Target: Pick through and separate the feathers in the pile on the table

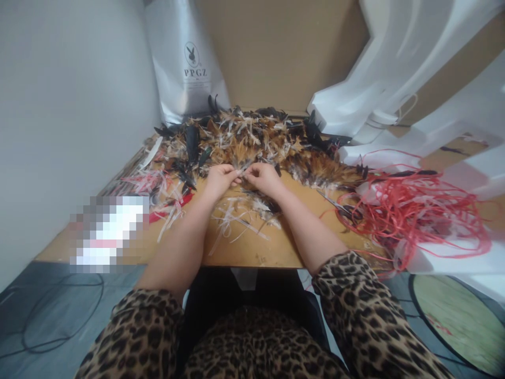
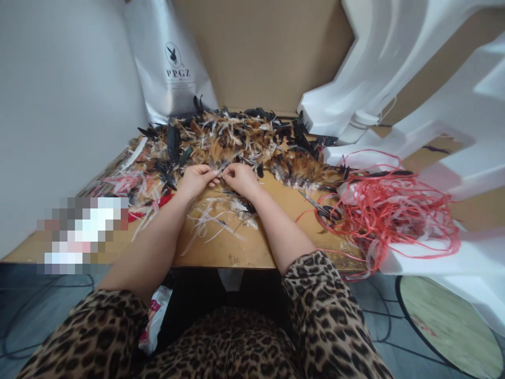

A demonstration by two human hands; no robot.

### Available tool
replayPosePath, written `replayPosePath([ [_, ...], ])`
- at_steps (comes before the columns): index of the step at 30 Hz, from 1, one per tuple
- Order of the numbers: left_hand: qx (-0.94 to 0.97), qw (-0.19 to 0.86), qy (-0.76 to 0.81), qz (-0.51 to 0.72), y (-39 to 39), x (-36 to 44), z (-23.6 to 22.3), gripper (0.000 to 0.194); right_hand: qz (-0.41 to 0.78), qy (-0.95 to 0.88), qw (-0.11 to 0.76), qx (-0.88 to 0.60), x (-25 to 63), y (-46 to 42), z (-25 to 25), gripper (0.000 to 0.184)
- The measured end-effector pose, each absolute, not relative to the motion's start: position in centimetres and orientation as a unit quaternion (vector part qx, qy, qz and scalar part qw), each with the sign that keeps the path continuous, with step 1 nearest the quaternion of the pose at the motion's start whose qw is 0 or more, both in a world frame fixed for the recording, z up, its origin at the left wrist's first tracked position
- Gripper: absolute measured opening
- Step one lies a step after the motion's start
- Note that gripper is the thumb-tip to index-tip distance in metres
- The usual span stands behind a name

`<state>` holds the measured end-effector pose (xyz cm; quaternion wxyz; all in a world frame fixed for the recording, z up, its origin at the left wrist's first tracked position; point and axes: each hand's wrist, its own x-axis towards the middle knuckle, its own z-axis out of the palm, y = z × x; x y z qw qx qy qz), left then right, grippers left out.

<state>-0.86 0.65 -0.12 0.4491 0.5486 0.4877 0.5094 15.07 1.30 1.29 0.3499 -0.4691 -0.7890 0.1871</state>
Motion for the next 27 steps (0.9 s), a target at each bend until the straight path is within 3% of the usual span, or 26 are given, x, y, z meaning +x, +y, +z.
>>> replayPosePath([
  [7,0.536,0.474,0.475,0.512,0.7,-0.7,-0.4,0.013,0.212,-0.776,0.349,-0.480,15.0,1.3,1.4,0.018],
  [17,0.312,0.647,0.373,0.588,0.6,-0.9,0.4,0.006,0.448,-0.586,0.511,-0.442,14.6,1.8,1.4,0.028],
  [27,0.340,0.666,0.366,0.553,-0.3,0.2,0.8,0.008,0.482,-0.540,0.541,-0.428,13.4,1.1,1.4,0.024],
])
